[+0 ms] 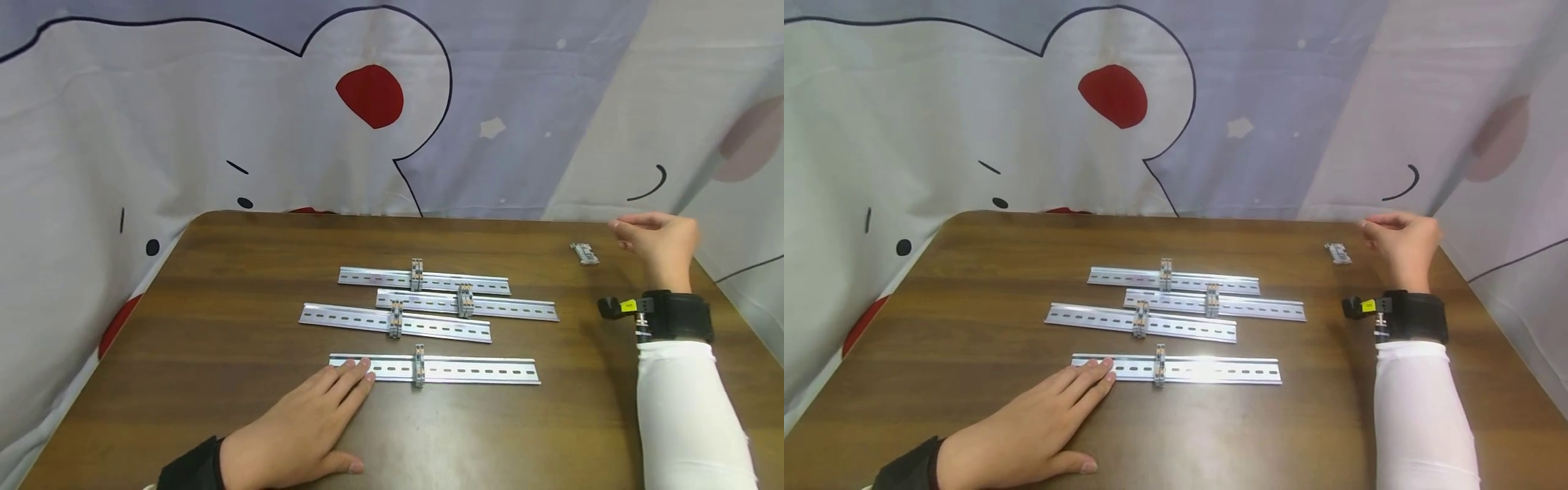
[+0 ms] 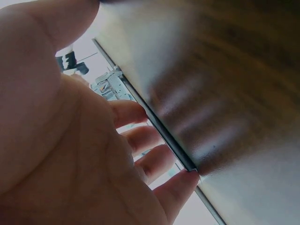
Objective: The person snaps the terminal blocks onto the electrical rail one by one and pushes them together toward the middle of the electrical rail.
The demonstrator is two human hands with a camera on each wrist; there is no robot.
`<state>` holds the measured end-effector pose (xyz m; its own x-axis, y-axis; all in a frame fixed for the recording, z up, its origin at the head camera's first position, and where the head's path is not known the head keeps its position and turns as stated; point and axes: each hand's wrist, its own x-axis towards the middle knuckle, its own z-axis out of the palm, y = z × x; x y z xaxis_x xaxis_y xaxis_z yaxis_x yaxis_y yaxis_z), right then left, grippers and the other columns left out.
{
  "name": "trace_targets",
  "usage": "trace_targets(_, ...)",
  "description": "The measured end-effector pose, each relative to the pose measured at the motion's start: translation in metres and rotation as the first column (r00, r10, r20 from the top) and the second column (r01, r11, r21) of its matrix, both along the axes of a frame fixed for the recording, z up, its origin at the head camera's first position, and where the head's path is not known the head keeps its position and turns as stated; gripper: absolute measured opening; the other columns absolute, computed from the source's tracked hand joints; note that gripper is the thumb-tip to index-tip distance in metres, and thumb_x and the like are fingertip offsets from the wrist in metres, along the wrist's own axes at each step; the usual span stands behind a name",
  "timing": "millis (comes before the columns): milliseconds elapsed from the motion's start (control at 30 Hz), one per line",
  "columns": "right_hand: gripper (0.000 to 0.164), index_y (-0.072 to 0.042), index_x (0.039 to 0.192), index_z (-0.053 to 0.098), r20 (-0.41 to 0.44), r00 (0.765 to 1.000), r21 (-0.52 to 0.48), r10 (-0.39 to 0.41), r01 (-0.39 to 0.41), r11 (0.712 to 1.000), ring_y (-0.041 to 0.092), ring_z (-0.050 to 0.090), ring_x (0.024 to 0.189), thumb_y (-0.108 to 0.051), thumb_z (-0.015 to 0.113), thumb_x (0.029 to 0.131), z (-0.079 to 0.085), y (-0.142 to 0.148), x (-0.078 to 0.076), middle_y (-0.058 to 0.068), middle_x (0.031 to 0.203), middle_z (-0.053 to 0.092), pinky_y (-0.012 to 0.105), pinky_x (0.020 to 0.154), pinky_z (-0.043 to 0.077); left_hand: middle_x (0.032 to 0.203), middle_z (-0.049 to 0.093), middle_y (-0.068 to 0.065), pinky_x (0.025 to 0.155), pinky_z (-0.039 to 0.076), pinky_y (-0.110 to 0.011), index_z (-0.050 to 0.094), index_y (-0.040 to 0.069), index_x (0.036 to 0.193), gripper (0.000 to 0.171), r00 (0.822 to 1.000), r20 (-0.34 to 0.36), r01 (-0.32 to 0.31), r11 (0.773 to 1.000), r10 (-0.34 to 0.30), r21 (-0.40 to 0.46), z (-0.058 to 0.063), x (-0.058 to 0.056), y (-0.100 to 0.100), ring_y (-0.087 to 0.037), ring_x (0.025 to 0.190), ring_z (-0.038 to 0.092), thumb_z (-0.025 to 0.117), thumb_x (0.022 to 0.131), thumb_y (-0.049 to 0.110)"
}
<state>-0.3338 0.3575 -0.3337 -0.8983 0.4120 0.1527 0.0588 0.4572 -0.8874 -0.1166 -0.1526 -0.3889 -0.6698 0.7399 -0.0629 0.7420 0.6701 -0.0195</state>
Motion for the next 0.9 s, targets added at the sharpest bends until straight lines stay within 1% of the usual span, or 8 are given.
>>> trace_targets(100,0.028,-0.015,0.098,0.077,0.092,0.996,0.159,-0.018,0.003,0.987,0.007,0.07,0.077,-0.039,0.073,0.085,-0.014,0.007,-0.007,-0.014,0.066,0.07,0.016,0.062,0.049,0.159,0.024,-0.015,0.113,0.03,-0.044,0.029,0.003,0.152,0.096,1.0,-0.003,0.01,1.0,-0.01,0.007,-0.001,-0.001,0.001,-0.03,0.145,0.026,0.035,0.088,0.075)
trace_targets(200,0.052,-0.003,0.112,0.071,0.185,0.983,0.275,0.0,-0.052,0.96,0.027,0.063,0.104,-0.048,0.07,0.085,-0.026,0.008,-0.01,0.011,0.096,0.069,0.025,0.065,0.048,0.159,0.024,-0.015,0.113,0.03,-0.045,0.029,0.004,0.152,0.096,1.0,0.009,0.008,1.0,-0.008,0.015,-0.001,-0.001,0.001,-0.03,0.145,0.026,0.035,0.088,0.075)
trace_targets(300,0.058,0.002,0.115,0.068,0.233,0.972,0.311,0.036,-0.109,0.944,0.033,0.059,0.103,-0.047,0.071,0.085,-0.034,0.006,-0.014,0.031,0.106,0.062,0.026,0.064,0.046,0.159,0.023,-0.014,0.113,0.03,-0.045,0.028,0.005,0.153,0.096,1.0,0.028,-0.005,1.0,0.005,0.004,0.0,-0.001,0.001,-0.03,0.145,0.025,0.034,0.088,0.075)
trace_targets(433,0.051,0.004,0.112,0.069,0.26,0.964,0.357,0.063,-0.156,0.921,0.014,0.068,0.066,-0.04,0.072,0.086,-0.041,0.006,-0.021,0.008,0.076,0.074,0.019,0.053,0.044,0.161,0.02,-0.013,0.114,0.028,-0.044,0.026,0.006,0.154,0.097,0.999,0.048,-0.023,1.0,0.024,-0.014,0.002,-0.001,0.001,-0.029,0.147,0.022,0.034,0.087,0.076)
trace_targets(500,0.05,0.005,0.111,0.069,0.277,0.959,0.365,0.066,-0.169,0.916,0.014,0.069,0.067,-0.038,0.073,0.086,-0.042,0.007,-0.024,0.001,0.068,0.072,0.018,0.055,0.044,0.161,0.02,-0.013,0.114,0.028,-0.044,0.026,0.006,0.154,0.097,0.999,0.046,-0.025,1.0,0.025,-0.011,0.002,0.0,0.002,-0.029,0.147,0.022,0.036,0.087,0.075)
trace_targets(567,0.051,0.005,0.112,0.068,0.294,0.954,0.373,0.062,-0.174,0.911,0.023,0.066,0.084,-0.037,0.074,0.084,-0.043,0.007,-0.025,-0.001,0.067,0.071,0.022,0.061,0.044,0.161,0.02,-0.013,0.114,0.029,-0.043,0.027,0.005,0.153,0.097,0.999,0.032,-0.02,1.0,0.02,-0.005,0.001,0.0,0.002,-0.029,0.146,0.022,0.036,0.087,0.075)
trace_targets(700,0.053,0.005,0.114,0.067,0.321,0.946,0.401,0.054,-0.187,0.897,0.037,0.045,0.106,-0.037,0.075,0.083,-0.043,0.007,-0.025,0.015,0.089,0.07,0.037,0.072,0.039,0.16,0.023,-0.014,0.113,0.03,-0.043,0.029,0.004,0.152,0.096,1.0,-0.003,-0.007,1.0,0.007,0.015,-0.001,0.0,0.001,-0.029,0.145,0.025,0.037,0.087,0.075)
trace_targets(900,0.052,0.004,0.121,0.062,0.382,0.92,0.403,0.085,-0.248,0.881,0.039,0.048,0.109,-0.032,0.073,0.085,-0.042,0.004,-0.025,0.029,0.123,0.058,0.05,0.082,0.041,0.159,0.024,-0.015,0.112,0.031,-0.045,0.03,0.004,0.152,0.097,1.0,-0.014,0.005,0.999,-0.005,0.039,-0.005,-0.001,-0.001,-0.031,0.144,0.026,0.036,0.087,0.076)
